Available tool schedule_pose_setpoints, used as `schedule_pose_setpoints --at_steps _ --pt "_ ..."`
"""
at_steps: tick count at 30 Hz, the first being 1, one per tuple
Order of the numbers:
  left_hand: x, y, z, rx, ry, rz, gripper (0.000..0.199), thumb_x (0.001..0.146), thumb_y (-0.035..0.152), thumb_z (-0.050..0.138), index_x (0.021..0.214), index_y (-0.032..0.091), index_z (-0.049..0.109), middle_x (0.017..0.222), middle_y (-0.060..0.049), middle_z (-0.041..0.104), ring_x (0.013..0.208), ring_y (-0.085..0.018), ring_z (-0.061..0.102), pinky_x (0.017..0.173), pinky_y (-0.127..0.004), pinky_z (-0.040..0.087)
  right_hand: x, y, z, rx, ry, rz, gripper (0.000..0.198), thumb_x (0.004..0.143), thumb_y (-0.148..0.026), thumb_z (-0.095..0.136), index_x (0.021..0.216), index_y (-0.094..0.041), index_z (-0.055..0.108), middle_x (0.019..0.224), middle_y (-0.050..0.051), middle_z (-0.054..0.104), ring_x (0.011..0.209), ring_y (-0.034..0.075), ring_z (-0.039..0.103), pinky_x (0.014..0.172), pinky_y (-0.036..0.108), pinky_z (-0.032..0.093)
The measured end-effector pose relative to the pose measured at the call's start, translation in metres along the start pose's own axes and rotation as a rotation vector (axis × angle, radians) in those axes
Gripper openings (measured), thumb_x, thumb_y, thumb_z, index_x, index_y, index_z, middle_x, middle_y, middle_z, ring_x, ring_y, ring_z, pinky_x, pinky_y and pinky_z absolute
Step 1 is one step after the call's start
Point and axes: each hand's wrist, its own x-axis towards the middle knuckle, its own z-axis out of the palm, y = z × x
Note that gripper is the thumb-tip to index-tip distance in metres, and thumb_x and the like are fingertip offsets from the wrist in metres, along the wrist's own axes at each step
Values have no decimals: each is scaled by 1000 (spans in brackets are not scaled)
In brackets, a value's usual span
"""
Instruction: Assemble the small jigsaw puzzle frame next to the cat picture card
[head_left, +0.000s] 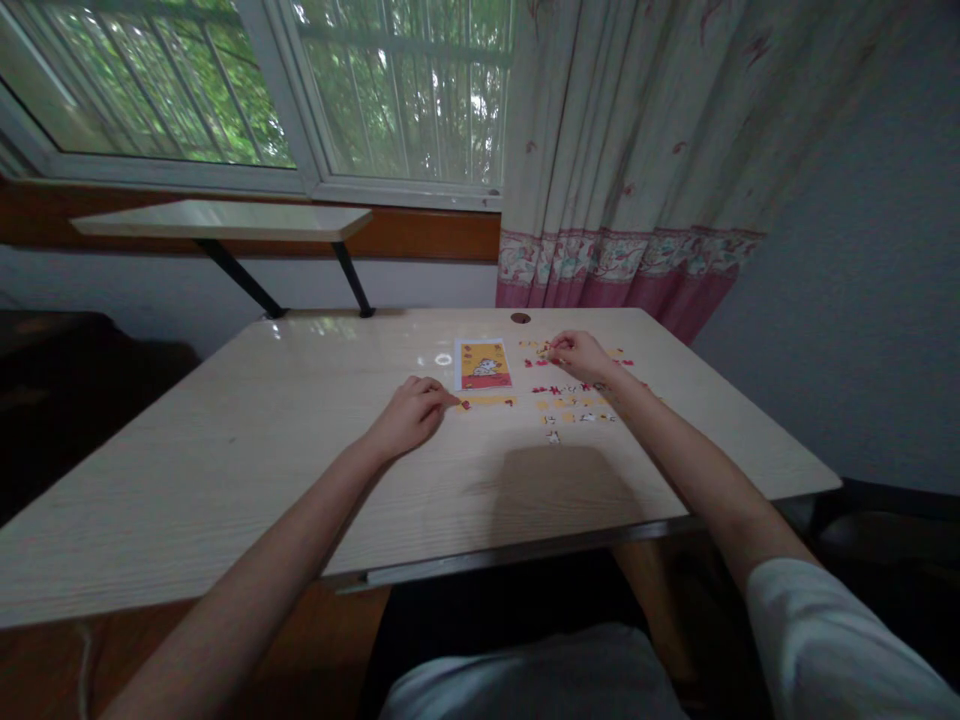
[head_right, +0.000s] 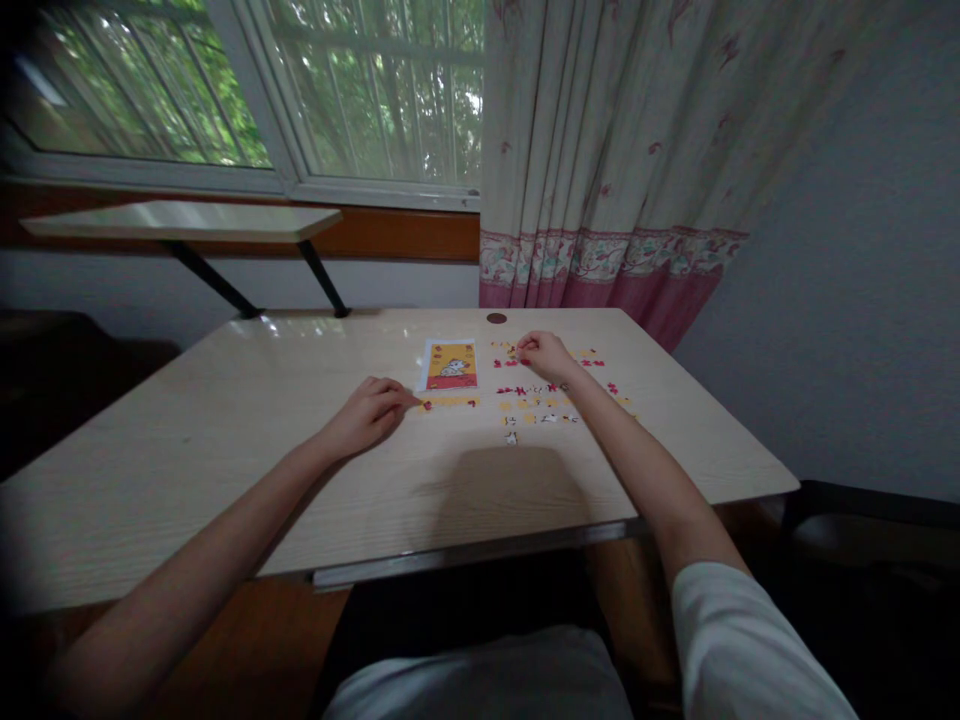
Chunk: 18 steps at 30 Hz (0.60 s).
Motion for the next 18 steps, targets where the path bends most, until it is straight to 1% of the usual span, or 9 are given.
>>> schedule_pose_setpoints --at_steps 2,4,6,9,13,18 --pt "5 9 -1 -104 33 -19 30 84 16 43 100 19 68 96 -8 63 91 -20 52 85 -38 41 -16 -12 4 181 -37 -79 13 71 -22 63 81 -13 62 77 7 66 66 12 58 62 24 45" --pt "12 21 -1 -222 51 -67 26 84 18 45 96 18 68 92 -8 65 88 -20 54 82 -36 42 -33 -25 10 288 -98 -115 17 69 -27 66 79 -14 62 76 5 64 65 12 57 61 25 45" --pt "22 34 0 -340 36 -133 23 83 21 49 92 16 69 88 -8 67 81 -18 56 75 -31 44 -49 -37 17 351 -160 -117 21 68 -31 67 80 -15 63 72 3 63 62 11 55 58 25 44" --pt "37 50 3 -446 0 -268 20 80 26 54 85 15 70 82 -6 69 68 -14 54 63 -26 42 -67 -51 28 401 -209 -133 22 67 -33 68 79 -15 63 70 2 62 59 10 53 56 24 43" --pt "50 62 9 -559 -18 -333 19 76 28 58 74 13 69 66 -2 64 59 -12 50 57 -24 38 -78 -62 39 473 -196 -153 20 68 -32 67 79 -15 63 70 2 64 60 10 55 59 24 44" --pt "49 62 21 -665 73 -398 16 72 26 59 70 13 68 65 -2 64 61 -13 52 60 -24 39 -83 -63 45 420 -148 -228 18 70 -31 66 80 -15 64 78 4 67 70 12 59 69 27 47"
